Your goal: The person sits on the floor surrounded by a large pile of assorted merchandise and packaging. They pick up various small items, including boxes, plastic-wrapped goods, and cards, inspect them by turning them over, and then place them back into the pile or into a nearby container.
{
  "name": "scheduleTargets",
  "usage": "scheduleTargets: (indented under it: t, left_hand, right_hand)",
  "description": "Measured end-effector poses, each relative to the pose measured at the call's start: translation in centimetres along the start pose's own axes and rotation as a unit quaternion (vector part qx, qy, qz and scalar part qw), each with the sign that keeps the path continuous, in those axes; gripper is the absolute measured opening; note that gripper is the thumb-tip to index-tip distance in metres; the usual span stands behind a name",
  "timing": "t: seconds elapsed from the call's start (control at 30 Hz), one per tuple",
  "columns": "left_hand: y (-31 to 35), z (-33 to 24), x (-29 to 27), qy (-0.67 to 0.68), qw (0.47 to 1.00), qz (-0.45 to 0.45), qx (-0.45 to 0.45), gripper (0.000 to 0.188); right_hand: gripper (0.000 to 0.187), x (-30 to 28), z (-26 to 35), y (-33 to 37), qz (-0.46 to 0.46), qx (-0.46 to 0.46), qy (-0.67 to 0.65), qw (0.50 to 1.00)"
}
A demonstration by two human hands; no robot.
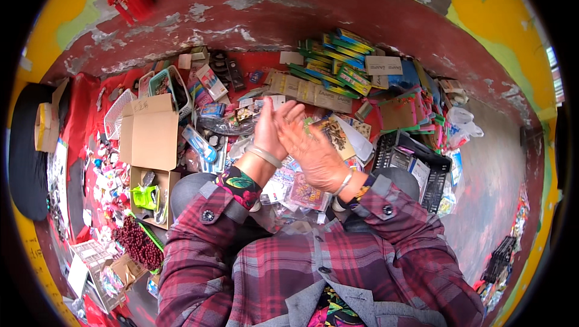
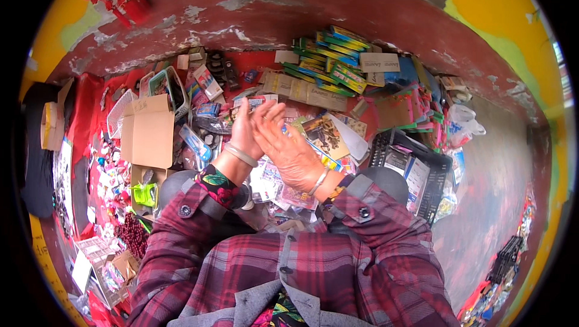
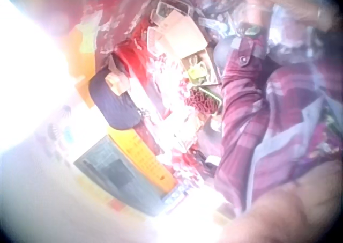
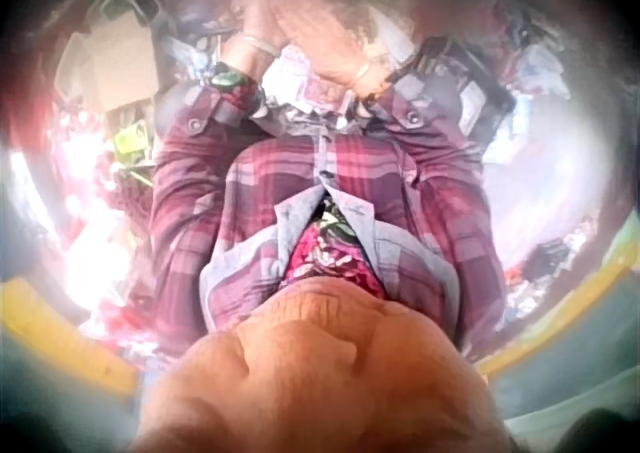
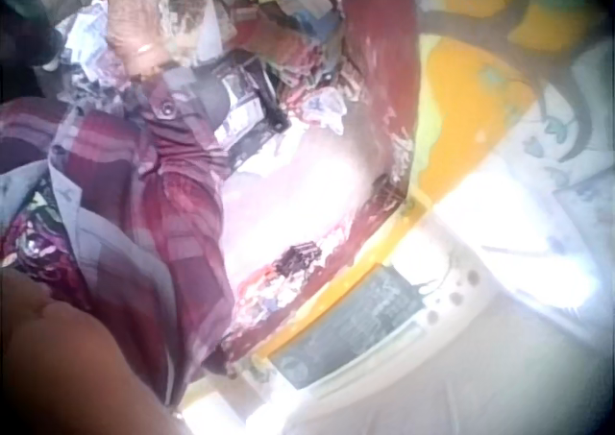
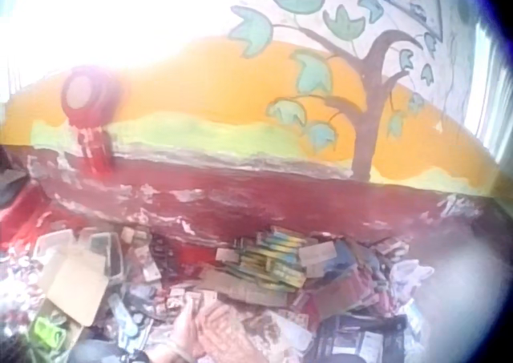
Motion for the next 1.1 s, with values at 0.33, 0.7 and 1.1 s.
scheduleTargets:
  t: [0.33, 0.7, 1.1]
  left_hand:
    - [-7.1, 0.8, -16.5, -0.316, 0.916, -0.248, 0.010, 0.037]
    - [-18.7, -5.4, -34.1, -0.811, 0.523, -0.260, 0.003, 0.037]
    - [-26.7, -10.2, -37.6, -0.595, 0.652, -0.455, 0.117, 0.058]
  right_hand:
    - [0.010, 5.0, -5.3, 3.0, 0.241, 0.057, 0.060, 0.967]
    - [0.020, -0.4, -2.6, -0.8, 0.248, 0.036, -0.101, 0.963]
    - [0.040, 1.8, -8.0, -2.0, 0.358, 0.171, -0.139, 0.907]
Point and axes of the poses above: each hand's wrist, its own y-axis away from the middle knuckle, its own x-axis out of the palm, z = x × y, the point moved 7 cm from there along -y, towards the middle knuckle, and after that the axes turned 7 degrees about x, right-handed, at the moved point
